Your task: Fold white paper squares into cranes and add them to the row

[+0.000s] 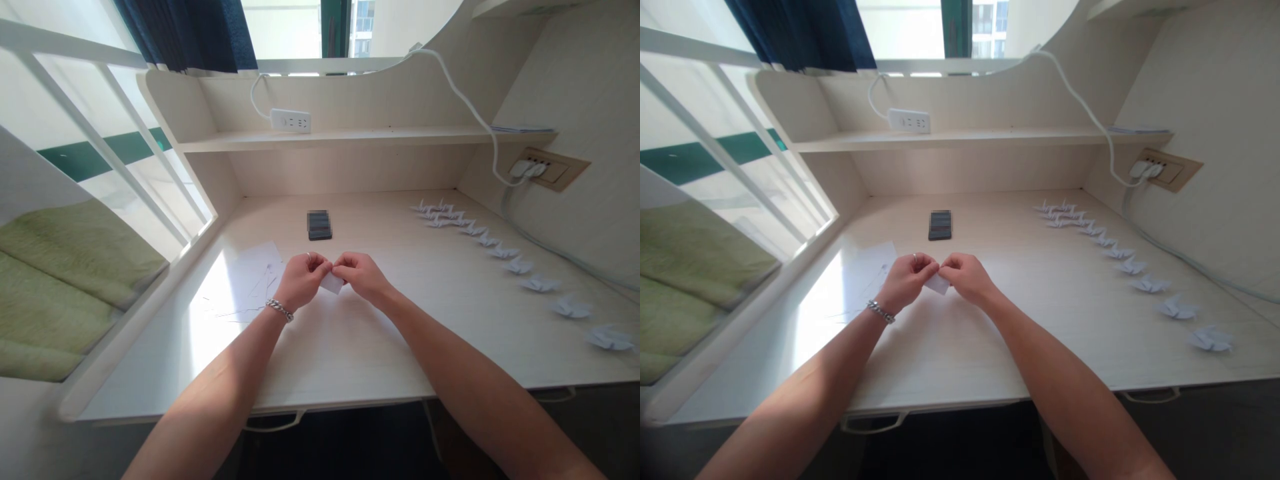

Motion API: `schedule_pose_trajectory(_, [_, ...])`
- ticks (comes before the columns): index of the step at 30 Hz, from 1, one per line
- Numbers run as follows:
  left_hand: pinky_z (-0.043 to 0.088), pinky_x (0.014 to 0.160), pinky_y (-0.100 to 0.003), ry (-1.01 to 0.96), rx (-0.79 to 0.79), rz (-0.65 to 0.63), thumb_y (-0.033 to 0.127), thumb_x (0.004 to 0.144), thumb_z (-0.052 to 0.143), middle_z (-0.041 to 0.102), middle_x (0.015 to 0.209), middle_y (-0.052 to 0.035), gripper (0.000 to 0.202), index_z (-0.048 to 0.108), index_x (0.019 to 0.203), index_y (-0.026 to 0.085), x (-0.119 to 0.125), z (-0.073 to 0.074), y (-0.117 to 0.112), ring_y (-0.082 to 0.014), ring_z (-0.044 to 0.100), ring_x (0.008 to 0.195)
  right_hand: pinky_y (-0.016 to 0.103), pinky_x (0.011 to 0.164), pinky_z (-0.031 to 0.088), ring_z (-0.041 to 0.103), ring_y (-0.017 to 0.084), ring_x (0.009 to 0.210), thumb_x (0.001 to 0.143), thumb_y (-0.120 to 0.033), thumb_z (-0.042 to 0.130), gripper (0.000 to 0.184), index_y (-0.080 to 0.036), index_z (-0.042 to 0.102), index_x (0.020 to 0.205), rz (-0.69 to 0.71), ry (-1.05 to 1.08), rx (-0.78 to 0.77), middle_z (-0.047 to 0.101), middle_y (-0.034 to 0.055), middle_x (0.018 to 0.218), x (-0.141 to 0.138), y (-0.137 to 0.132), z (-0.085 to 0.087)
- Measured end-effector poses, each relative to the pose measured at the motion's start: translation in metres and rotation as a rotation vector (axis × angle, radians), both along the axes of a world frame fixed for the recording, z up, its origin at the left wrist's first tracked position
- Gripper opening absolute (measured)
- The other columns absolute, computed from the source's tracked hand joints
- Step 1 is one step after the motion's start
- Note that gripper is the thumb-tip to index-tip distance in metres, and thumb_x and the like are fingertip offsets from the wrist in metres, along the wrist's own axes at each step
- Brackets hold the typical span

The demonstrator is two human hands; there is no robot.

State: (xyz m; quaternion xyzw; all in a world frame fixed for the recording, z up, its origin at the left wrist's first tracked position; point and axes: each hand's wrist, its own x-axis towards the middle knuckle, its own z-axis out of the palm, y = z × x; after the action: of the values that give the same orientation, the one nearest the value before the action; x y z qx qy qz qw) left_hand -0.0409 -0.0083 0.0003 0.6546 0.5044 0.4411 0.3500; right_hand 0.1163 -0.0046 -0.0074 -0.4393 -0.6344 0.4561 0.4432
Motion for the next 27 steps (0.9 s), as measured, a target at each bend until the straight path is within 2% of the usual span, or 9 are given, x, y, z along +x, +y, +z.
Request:
schedule_pose_trajectory(3, [0.039,0.054,-0.025,-0.068,-0.022,0.064,0.035,0.072,0.065,0.062,0.060,-0.0008,0.020,0.065,0.066,0.015,-0.004,0.001,0.004,-0.0132,0.054,0.057,0.027,0.055,0.039,0.051,0.013,0.055,0.066,-0.021,0.060,0.009,-0.018,0.057,0.058,0.000,0.085,-0.068,0.056,-0.0017,0.054,0.000,0.000,0.002])
schedule_pose_trajectory(7, [0.040,0.053,-0.025,-0.219,0.000,0.253,0.038,0.069,0.067,0.060,0.057,-0.0004,0.024,0.064,0.066,0.014,-0.027,0.002,0.019,-0.0126,0.052,0.055,0.027,0.056,0.040,0.050,0.013,0.054,0.064,-0.019,0.059,0.008,-0.017,0.058,0.056,0.040,0.092,-0.090,0.057,-0.0007,0.052,0.002,-0.001,0.002])
schedule_pose_trajectory(9, [0.041,0.055,-0.025,-0.284,0.000,0.283,0.039,0.066,0.071,0.061,0.059,-0.0009,0.026,0.064,0.068,0.014,-0.036,0.000,0.024,-0.0129,0.054,0.056,0.028,0.057,0.042,0.052,0.013,0.055,0.065,-0.021,0.060,0.008,-0.017,0.060,0.059,0.023,0.094,-0.104,0.058,0.0002,0.054,0.003,-0.001,0.003])
schedule_pose_trajectory(11, [0.042,0.056,-0.025,-0.304,-0.003,0.258,0.039,0.065,0.072,0.062,0.060,-0.0013,0.027,0.065,0.069,0.013,-0.037,-0.001,0.025,-0.0126,0.054,0.057,0.028,0.059,0.044,0.056,0.015,0.061,0.069,-0.026,0.062,0.010,-0.016,0.062,0.065,-0.009,0.108,-0.123,0.062,0.0019,0.061,0.002,-0.002,0.004])
schedule_pose_trajectory(14, [0.042,0.056,-0.025,-0.260,-0.007,0.156,0.040,0.069,0.071,0.062,0.061,-0.0018,0.028,0.066,0.069,0.013,-0.024,-0.003,0.019,-0.0120,0.054,0.057,0.028,0.062,0.046,0.059,0.016,0.068,0.073,-0.035,0.063,0.019,-0.017,0.064,0.074,-0.012,0.124,-0.124,0.065,0.0029,0.071,0.000,-0.003,0.005])
schedule_pose_trajectory(17, [0.043,0.057,-0.025,-0.270,-0.036,0.074,0.041,0.071,0.070,0.062,0.061,-0.0017,0.029,0.065,0.071,0.013,-0.014,-0.001,0.012,-0.0118,0.054,0.057,0.028,0.063,0.047,0.057,0.014,0.066,0.072,-0.036,0.064,0.019,-0.017,0.064,0.071,-0.012,0.114,-0.096,0.062,0.0012,0.067,-0.001,-0.002,0.004])
schedule_pose_trajectory(20, [0.046,0.059,-0.027,-0.252,-0.101,-0.016,0.040,0.072,0.070,0.063,0.063,-0.0024,0.028,0.064,0.073,0.013,-0.016,0.002,0.009,-0.0129,0.057,0.059,0.028,0.062,0.047,0.055,0.014,0.064,0.071,-0.034,0.063,0.017,-0.017,0.063,0.069,-0.063,0.112,-0.085,0.061,0.0004,0.065,0.000,0.002,-0.001])
schedule_pose_trajectory(24, [0.046,0.059,-0.027,-0.036,-0.135,-0.129,0.036,0.074,0.067,0.063,0.062,-0.0032,0.024,0.066,0.073,0.012,-0.024,0.006,0.008,-0.0132,0.058,0.059,0.027,0.059,0.045,0.053,0.013,0.062,0.071,-0.031,0.061,0.014,-0.017,0.063,0.069,-0.054,0.043,-0.021,0.059,-0.0004,0.064,0.002,0.006,-0.007])
schedule_pose_trajectory(27, [0.045,0.057,-0.025,0.096,-0.123,-0.153,0.033,0.076,0.064,0.063,0.061,-0.0028,0.020,0.068,0.073,0.013,-0.022,0.008,0.006,-0.0134,0.058,0.058,0.027,0.058,0.045,0.054,0.014,0.062,0.072,-0.030,0.059,0.013,-0.018,0.063,0.069,-0.010,-0.005,-0.007,0.059,-0.0002,0.066,0.004,0.006,-0.007])
